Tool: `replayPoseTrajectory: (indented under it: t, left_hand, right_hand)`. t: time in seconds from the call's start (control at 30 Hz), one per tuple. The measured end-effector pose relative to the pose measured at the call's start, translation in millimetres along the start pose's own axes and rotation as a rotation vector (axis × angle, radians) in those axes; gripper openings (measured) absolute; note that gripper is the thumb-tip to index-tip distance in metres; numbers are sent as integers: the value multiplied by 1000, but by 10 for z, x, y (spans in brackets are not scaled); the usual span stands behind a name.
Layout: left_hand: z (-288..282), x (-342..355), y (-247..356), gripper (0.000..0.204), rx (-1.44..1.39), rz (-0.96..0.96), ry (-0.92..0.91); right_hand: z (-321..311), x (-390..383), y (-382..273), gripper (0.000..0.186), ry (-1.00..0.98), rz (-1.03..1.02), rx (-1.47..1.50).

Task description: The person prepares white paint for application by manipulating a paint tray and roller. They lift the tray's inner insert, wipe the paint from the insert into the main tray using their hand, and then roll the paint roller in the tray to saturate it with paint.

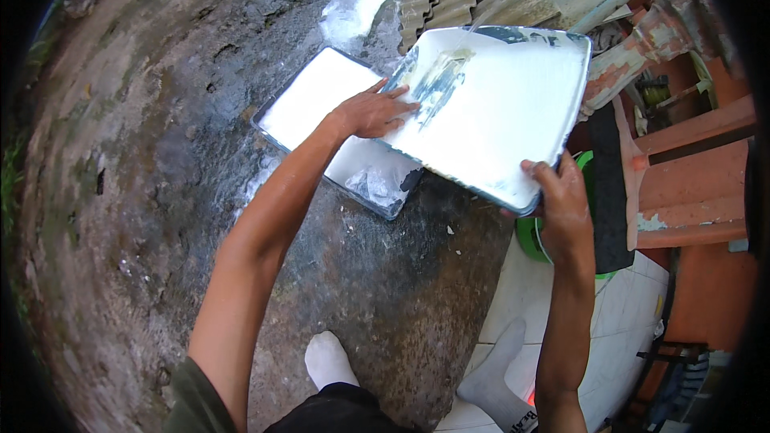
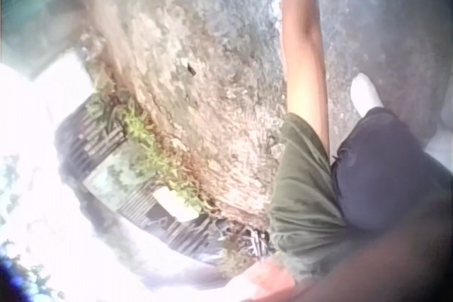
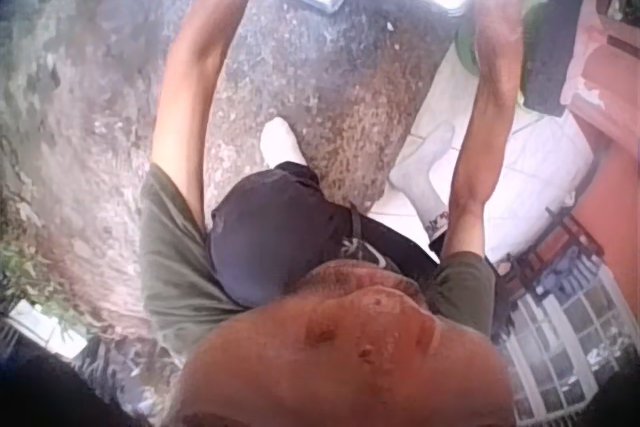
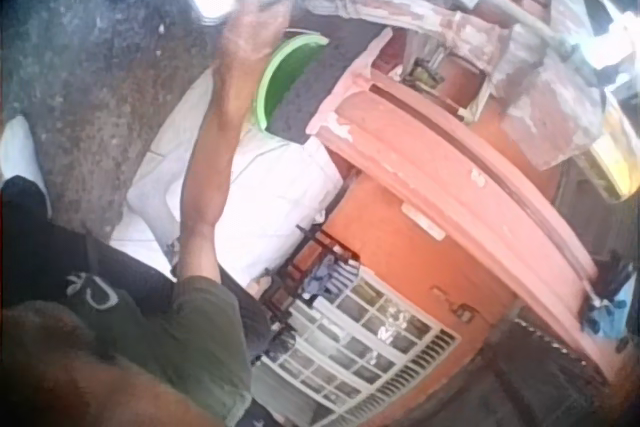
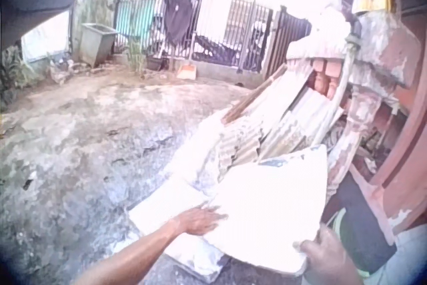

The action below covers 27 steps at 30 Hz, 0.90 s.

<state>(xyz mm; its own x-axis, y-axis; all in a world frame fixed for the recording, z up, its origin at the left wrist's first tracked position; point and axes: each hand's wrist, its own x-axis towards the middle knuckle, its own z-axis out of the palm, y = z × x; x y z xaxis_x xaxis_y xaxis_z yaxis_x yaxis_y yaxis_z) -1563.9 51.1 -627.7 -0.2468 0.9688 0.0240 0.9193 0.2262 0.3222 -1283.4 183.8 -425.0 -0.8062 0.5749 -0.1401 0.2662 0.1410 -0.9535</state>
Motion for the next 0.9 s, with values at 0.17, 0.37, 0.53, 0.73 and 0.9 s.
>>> replayPoseTrajectory:
  t: [0.17, 0.37, 0.53, 0.73, 0.9]
  left_hand:
    - [152, 200, -39, 68, 456, 59, -46]
    - [125, 223, -168, 49, 493, 305, -128]
    - [67, -72, -271, 36, 227, 309, -181]
    - [59, -381, -198, 40, -188, -15, 177]
    - [314, -815, -98, 56, -1051, -496, 993]
  right_hand:
    - [428, -282, -195, 64, -92, -71, -46]
    - [590, -370, -105, 64, -12, -104, -156]
    - [749, -482, 116, 61, 64, -366, -433]
    - [777, -544, 139, 61, -45, 39, 218]
    - [807, -551, -31, 60, -182, 283, 514]
